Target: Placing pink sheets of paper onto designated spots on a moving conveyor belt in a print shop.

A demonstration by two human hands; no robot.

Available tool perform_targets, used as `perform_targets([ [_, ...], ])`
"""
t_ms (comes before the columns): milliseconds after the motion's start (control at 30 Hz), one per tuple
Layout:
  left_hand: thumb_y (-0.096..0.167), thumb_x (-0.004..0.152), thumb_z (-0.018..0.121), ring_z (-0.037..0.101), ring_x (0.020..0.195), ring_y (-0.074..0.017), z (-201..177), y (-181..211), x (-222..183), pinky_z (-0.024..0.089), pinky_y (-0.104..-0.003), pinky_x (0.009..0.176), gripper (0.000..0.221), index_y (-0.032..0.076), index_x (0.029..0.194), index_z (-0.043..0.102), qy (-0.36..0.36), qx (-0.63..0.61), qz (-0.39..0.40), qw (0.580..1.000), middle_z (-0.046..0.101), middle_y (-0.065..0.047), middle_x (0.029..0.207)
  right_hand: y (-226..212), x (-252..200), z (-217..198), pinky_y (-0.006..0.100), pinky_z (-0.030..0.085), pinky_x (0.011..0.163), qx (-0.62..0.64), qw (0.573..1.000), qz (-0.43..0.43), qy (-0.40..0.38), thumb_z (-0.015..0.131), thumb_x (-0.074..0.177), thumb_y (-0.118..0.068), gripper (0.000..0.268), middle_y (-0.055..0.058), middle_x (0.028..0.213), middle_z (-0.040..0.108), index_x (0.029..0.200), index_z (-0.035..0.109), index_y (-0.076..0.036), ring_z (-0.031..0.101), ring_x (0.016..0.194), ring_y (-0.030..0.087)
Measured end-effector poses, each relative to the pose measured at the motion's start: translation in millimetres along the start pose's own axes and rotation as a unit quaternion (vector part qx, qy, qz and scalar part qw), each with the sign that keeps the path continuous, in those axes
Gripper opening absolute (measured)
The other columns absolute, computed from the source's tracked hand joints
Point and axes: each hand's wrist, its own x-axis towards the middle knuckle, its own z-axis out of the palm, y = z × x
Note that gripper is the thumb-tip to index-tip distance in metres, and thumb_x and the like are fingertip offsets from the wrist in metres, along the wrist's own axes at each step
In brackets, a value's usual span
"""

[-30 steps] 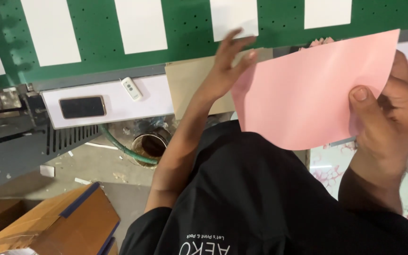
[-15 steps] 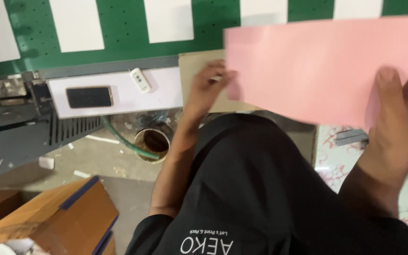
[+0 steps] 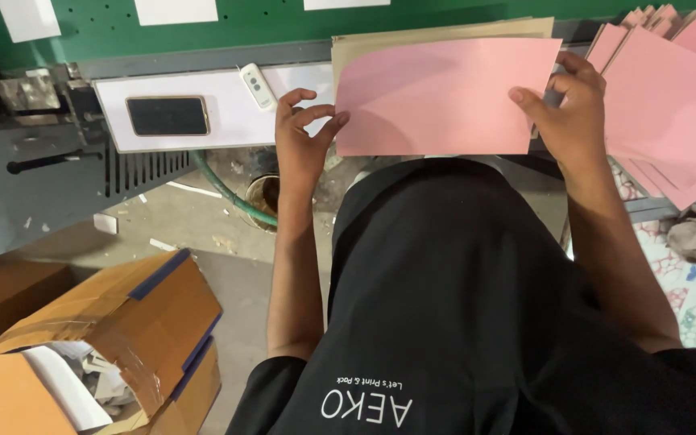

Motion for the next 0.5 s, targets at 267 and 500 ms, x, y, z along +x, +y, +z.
perform_targets([
  [267,0.012,0.081,0.093,0.057,0.087,-0.0164,1.9,-0.4,-3.0,0.046,-0.032,0.067,0.019,0.008,0.094,0.080,0.005,0.033,0.010,0.999,0.059,-0.004,0.124,14.0,4.1,5.7,0.056,0.038,0.118,0.007,1.000,0.010,0.007,0.092,0.094,-0.034,0.038,0.022,0.153,0.052,0.092,0.072,-0.002,0.039,0.144,0.040],
  [500,0.011,0.084,0.093,0.056,0.090,-0.0173,1.8,8.3,-5.6,0.047,-0.032,0.074,0.019,0.008,0.097,0.079,0.005,0.039,0.040,0.998,0.056,-0.004,0.128,-1.6,1.0,5.8,0.053,0.033,0.122,0.006,1.000,-0.010,0.022,0.092,0.093,-0.030,0.031,0.015,0.153,0.053,0.091,0.074,-0.005,0.036,0.146,0.036],
])
